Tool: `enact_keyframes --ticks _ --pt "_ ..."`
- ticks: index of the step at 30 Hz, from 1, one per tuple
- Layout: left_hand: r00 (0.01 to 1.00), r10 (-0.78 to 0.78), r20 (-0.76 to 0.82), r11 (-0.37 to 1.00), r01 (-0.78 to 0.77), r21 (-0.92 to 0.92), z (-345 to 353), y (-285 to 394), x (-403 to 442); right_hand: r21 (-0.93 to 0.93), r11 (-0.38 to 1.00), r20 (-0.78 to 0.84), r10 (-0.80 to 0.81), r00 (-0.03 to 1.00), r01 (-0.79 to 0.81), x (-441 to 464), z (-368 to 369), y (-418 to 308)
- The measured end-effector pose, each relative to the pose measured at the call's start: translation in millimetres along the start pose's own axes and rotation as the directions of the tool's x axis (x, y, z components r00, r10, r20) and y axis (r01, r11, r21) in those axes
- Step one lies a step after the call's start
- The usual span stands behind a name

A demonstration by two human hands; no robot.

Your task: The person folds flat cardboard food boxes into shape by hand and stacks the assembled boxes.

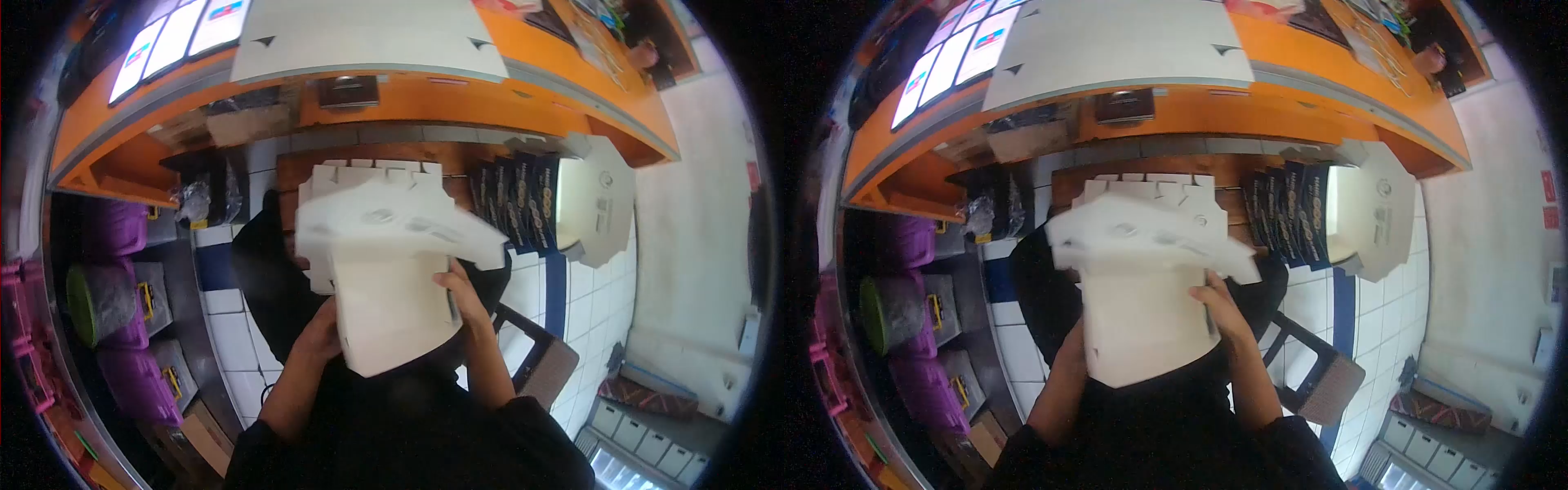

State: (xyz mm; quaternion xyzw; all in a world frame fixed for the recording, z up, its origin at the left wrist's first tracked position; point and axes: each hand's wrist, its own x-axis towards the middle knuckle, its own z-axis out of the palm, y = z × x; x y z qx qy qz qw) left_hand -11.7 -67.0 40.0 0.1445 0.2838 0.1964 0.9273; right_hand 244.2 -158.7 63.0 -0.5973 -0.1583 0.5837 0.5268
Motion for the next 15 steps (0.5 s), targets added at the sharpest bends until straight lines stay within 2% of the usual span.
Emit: enact_keyframes --ticks 1,2,3,4,5,6,7,8,9,11,12,13,15 --pt "0.998 -0.061 0.01 0.995 0.06 0.074 8 6 -8 -0.087 0.996 0.053 0.016 0.998 -0.011 1 -1 -1" --pt "0.985 -0.081 -0.149 0.988 0.1 0.119 30 16 -8 -0.09 0.996 0.046 0.014 0.999 -0.009 2 1 -1" --pt "0.986 -0.081 -0.149 0.988 0.098 0.116 29 16 -3 -0.142 0.99 -0.014 0.019 1.0 -0.021 3 4 -2" --pt "0.975 -0.046 -0.216 0.976 0.09 0.197 24 16 2 -0.193 0.981 -0.064 0.021 0.998 -0.033 6 7 -2" --pt "0.958 0.001 -0.288 0.957 0.083 0.278 18 17 4 -0.194 0.98 -0.042 0.023 0.999 -0.031 7 9 -4" --pt "0.941 0.099 -0.323 0.917 0.04 0.397 15 16 8 -0.65 0.757 -0.181 -0.078 0.98 -0.06 8 13 -9" --pt "0.928 0.126 -0.351 0.916 0.026 0.4 15 19 10 -0.927 0.347 -0.236 -0.242 0.941 -0.143 8 18 -12" --pt "0.923 0.223 -0.312 0.789 0.017 0.614 15 23 10 -0.943 0.325 -0.175 -0.308 0.935 -0.069 5 23 -14" --pt "0.917 0.301 -0.26 0.615 0.021 0.788 16 25 10 -0.944 0.329 -0.134 -0.291 0.947 -0.033 2 37 -16" --pt "0.928 0.359 -0.101 0.555 -0.125 0.822 26 23 11 -0.756 0.648 -0.035 -0.184 0.982 0.094 -10 58 -19" --pt "0.962 0.258 -0.09 0.538 -0.066 0.84 34 28 11 -0.573 0.81 0.06 -0.108 0.992 0.123 -12 66 -13" --pt "0.96 0.266 -0.093 0.537 -0.067 0.841 43 31 8 -0.191 0.956 0.128 -0.202 0.971 0.224 -4 73 15" --pt "0.948 0.318 0.003 0.248 -0.087 0.965 57 32 4 -0.306 0.95 0.026 -0.058 0.998 0.063 2 65 20"
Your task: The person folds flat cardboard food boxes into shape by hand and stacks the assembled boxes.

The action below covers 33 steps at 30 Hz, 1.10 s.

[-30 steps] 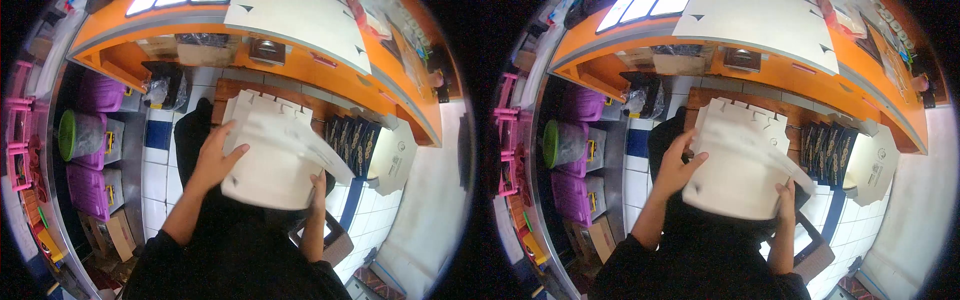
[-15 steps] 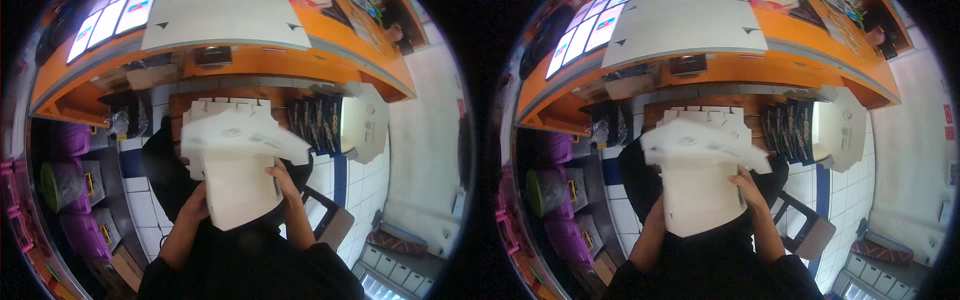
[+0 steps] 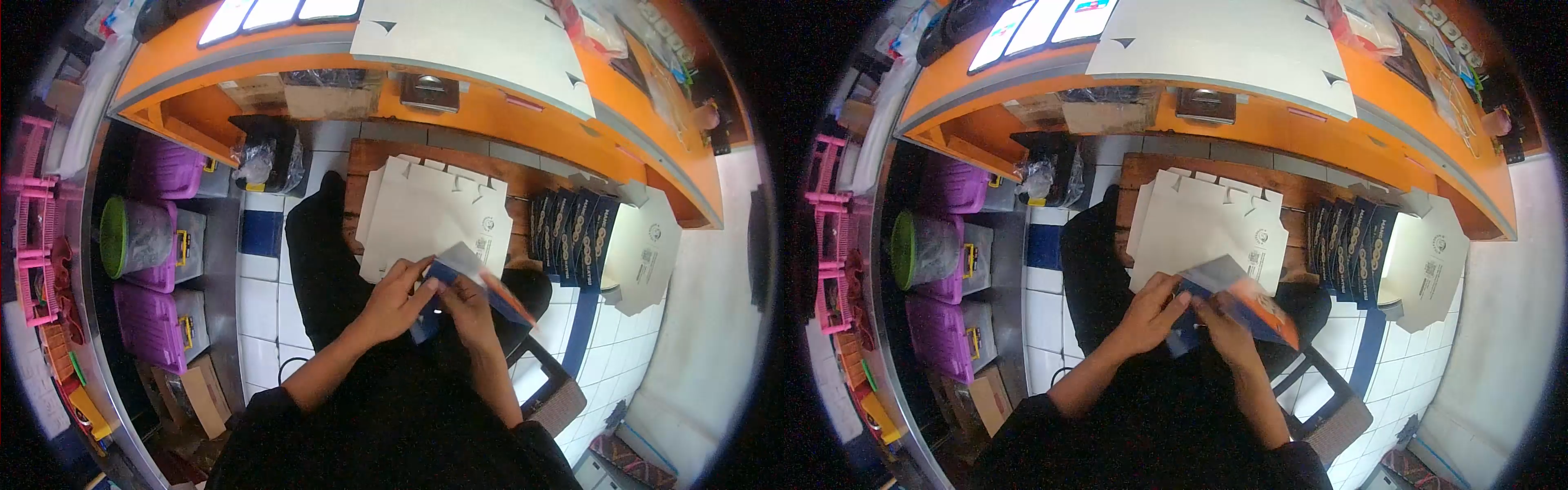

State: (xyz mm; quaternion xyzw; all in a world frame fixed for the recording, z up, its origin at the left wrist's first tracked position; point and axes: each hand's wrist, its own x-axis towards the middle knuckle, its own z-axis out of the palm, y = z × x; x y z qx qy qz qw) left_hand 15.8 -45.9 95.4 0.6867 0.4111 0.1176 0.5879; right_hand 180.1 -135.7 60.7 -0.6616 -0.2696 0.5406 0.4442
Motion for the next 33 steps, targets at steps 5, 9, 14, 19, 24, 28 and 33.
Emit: enact_keyframes --ticks 5,9,14,19,24,28,33 --pt "0.887 0.415 -0.202 0.855 -0.304 0.42 10 11 -10 0.558 0.83 -0.063 0.021 0.998 0.018 0 7 -43" --pt "0.756 0.639 -0.139 0.664 -0.452 0.595 10 -2 -8 0.652 0.757 -0.069 0.019 0.997 0.031 5 3 -41" --pt "0.747 0.623 -0.231 0.779 -0.567 0.266 4 -17 -14 0.749 0.657 -0.103 -0.005 0.995 0.081 6 6 -57" --pt "0.667 0.718 -0.198 0.656 -0.554 0.513 -3 7 -5 0.744 0.665 -0.023 -0.077 0.997 0.068 1 19 -48" --pt "0.72 0.63 -0.291 0.728 -0.419 0.542 10 -2 1 0.789 0.615 0.102 -0.104 0.989 -0.017 -3 31 -32" --pt "0.814 0.524 -0.25 0.789 -0.352 0.504 8 2 0 0.782 0.622 0.082 -0.035 0.996 -0.042 -7 32 -26" --pt "0.656 0.669 -0.349 0.736 -0.523 0.43 4 0 -4 -0.147 0.928 -0.072 -0.354 0.932 0.341 -9 17 -24"
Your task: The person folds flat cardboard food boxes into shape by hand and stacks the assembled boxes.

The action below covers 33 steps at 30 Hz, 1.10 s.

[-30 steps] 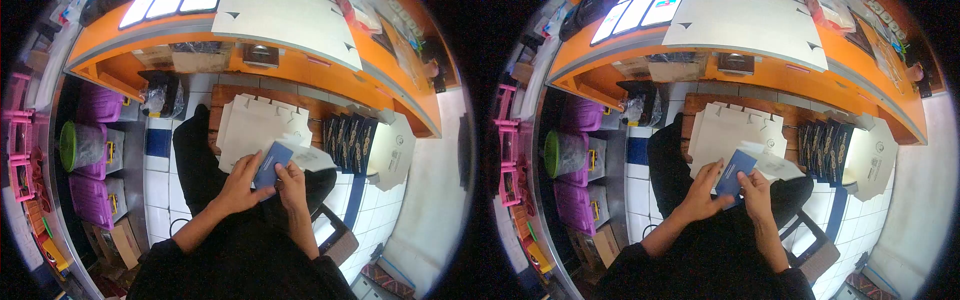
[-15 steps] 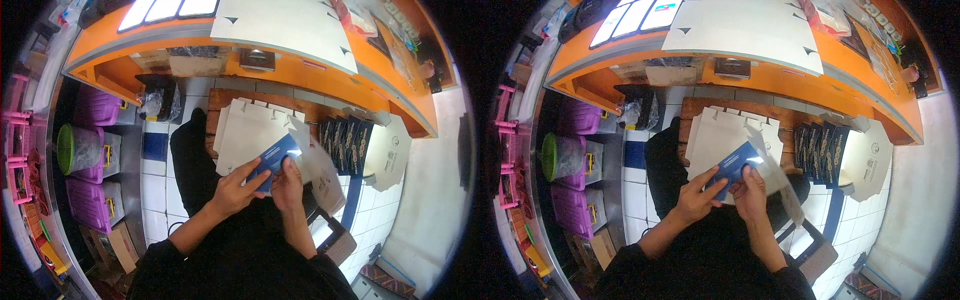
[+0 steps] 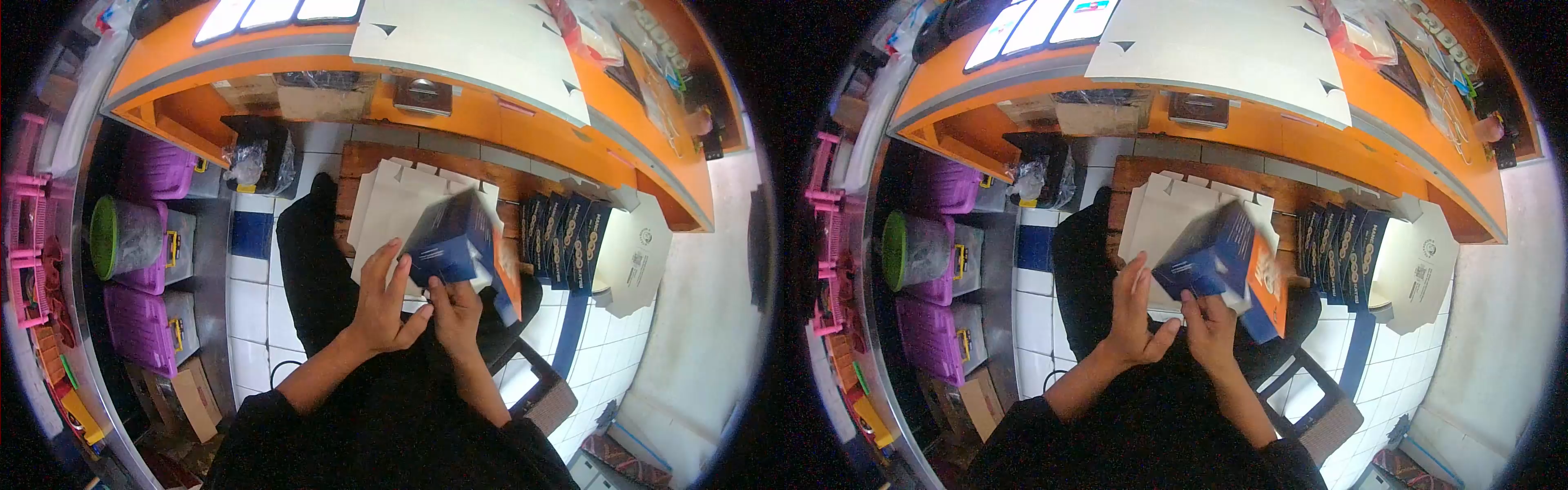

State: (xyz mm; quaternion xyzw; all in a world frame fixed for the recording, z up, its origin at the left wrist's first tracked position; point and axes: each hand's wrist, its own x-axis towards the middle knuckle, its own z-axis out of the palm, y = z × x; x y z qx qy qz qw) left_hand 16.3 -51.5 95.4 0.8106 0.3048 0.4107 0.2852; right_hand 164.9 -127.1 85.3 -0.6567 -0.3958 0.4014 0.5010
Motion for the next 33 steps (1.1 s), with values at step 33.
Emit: enact_keyframes --ticks 33 --pt "0.65 -0.688 0.321 0.35 0.685 -0.639 1 -41 -11 -0.598 0.692 0.474 -0.1 0.875 0.403 -22 -25 -48"
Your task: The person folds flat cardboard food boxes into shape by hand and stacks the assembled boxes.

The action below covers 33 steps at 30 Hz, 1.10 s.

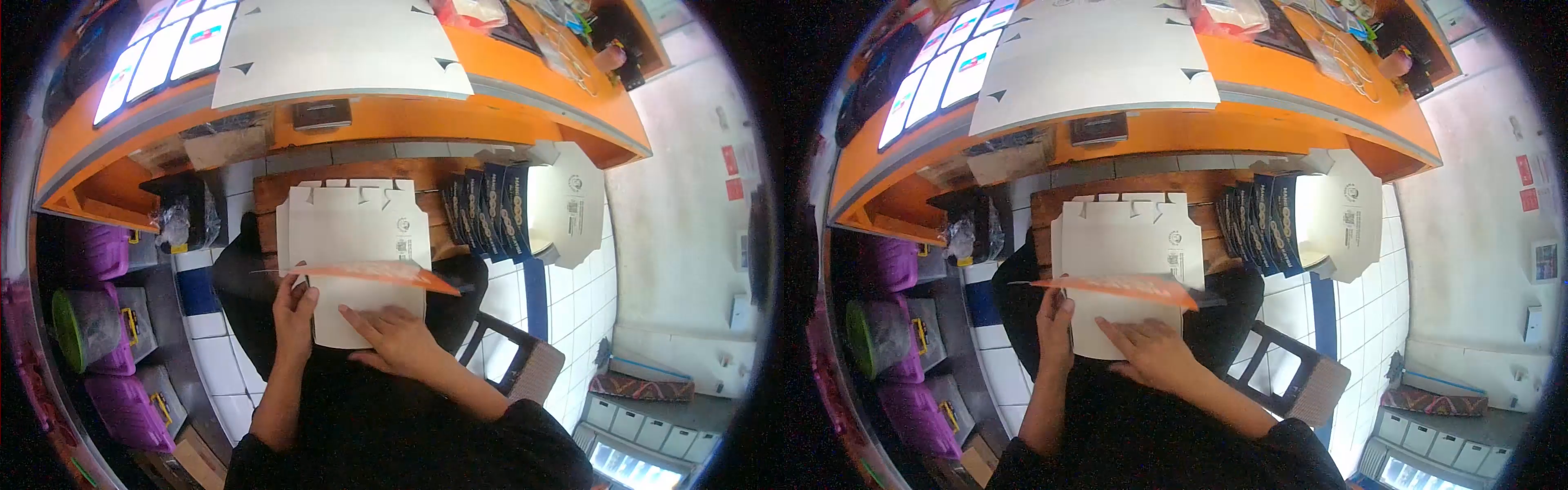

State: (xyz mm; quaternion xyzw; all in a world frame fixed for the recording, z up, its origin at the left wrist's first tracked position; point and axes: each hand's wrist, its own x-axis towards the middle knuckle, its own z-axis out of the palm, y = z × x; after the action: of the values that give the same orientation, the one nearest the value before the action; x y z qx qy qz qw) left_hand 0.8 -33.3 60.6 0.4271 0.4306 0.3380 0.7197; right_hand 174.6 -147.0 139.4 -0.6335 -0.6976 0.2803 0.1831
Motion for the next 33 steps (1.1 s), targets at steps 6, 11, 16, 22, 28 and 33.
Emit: enact_keyframes --ticks 6,11,16,22,28,33 --pt "0.922 0.01 0.387 0.971 0.084 -0.224 14 11 -6 -0.484 0.871 -0.389 -0.124 0.913 -0.088 -39 -26 47" --pt "0.929 0.008 0.369 0.998 0.013 -0.054 27 12 -5 -0.559 0.52 -0.78 -0.064 0.623 -0.646 -72 -120 111" --pt "0.907 -0.043 0.42 0.999 0.049 -0.003 34 17 -8 -0.397 0.43 -0.715 0.41 0.567 -0.811 -76 -163 142" --pt "0.886 -0.081 0.457 0.992 0.026 0.126 26 11 -16 -0.353 0.638 -0.628 0.381 0.679 -0.685 -62 -153 148" --pt "0.892 -0.144 0.428 0.969 0.04 0.243 21 7 -15 -0.458 0.559 -0.58 0.401 0.709 -0.691 -41 -142 134" --pt "0.911 -0.14 0.389 0.966 0.04 0.255 18 11 -12 -0.416 0.584 -0.604 0.396 0.692 -0.697 -38 -143 130"
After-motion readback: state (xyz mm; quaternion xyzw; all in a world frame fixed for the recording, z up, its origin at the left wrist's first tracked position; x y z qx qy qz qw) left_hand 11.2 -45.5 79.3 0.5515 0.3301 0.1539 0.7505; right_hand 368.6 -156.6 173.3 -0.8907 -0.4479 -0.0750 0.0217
